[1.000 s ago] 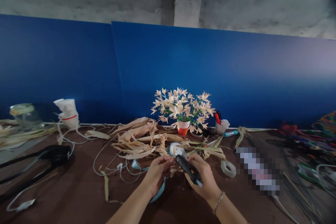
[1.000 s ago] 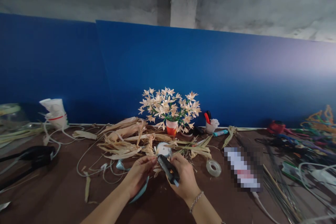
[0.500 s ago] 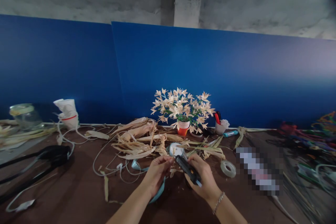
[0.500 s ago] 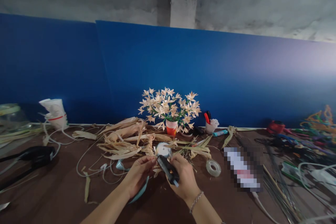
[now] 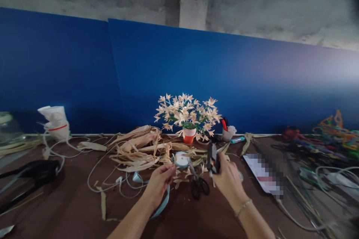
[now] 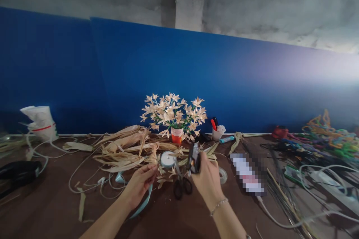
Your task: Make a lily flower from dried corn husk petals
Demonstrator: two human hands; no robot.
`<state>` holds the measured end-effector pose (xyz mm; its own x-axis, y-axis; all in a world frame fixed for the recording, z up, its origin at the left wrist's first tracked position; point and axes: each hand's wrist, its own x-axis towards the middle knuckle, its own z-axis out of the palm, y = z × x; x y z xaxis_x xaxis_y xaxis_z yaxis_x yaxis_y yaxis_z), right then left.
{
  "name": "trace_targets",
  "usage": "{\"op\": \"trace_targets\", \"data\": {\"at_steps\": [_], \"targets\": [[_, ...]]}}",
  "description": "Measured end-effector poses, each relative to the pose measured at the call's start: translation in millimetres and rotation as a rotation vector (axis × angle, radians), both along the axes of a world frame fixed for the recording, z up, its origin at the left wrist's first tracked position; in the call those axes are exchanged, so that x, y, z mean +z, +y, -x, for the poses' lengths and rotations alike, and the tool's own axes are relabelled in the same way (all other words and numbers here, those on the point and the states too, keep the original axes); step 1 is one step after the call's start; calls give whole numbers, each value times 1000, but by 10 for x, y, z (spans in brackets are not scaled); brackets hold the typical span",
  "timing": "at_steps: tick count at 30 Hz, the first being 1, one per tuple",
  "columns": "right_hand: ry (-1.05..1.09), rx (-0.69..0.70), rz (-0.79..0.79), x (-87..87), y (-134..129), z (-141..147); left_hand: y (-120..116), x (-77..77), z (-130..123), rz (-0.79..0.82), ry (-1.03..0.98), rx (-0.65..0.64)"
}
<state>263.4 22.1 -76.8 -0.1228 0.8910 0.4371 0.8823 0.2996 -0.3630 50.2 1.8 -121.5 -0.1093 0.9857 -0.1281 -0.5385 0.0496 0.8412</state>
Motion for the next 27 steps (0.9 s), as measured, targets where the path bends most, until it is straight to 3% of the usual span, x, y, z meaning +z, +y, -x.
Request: {"op": "trace_targets", "data": {"at_steps": [2, 4, 10, 13, 17, 19, 22, 24, 27], "targets": [[-88, -201, 206, -8, 36, -196, -5, 9, 14, -3, 10, -14], [-164, -264, 351, -84, 33, -367, -12, 17, 15, -8, 26, -26], [-263, -304, 434, -354, -127, -509, -25, 30, -10, -25, 22, -23], [-324, -376, 460, -304, -183, -499, -17, 26, -1, -36, 20, -16], [-400, -392, 407, -71, -226, -450, 0, 10, 30, -48, 20, -21], [-389, -313, 275, 38, -232, -306, 7, -1, 42, -50, 7, -23], [-292, 46, 136, 70, -194, 98, 13, -11, 46, -62, -13, -16], [-245, 315, 117, -10, -139, 408, 13, -7, 44, -64, -4, -14], [-232, 402, 122, -198, -60, 751, 12, 9, 44, -75, 29, 0]]}}
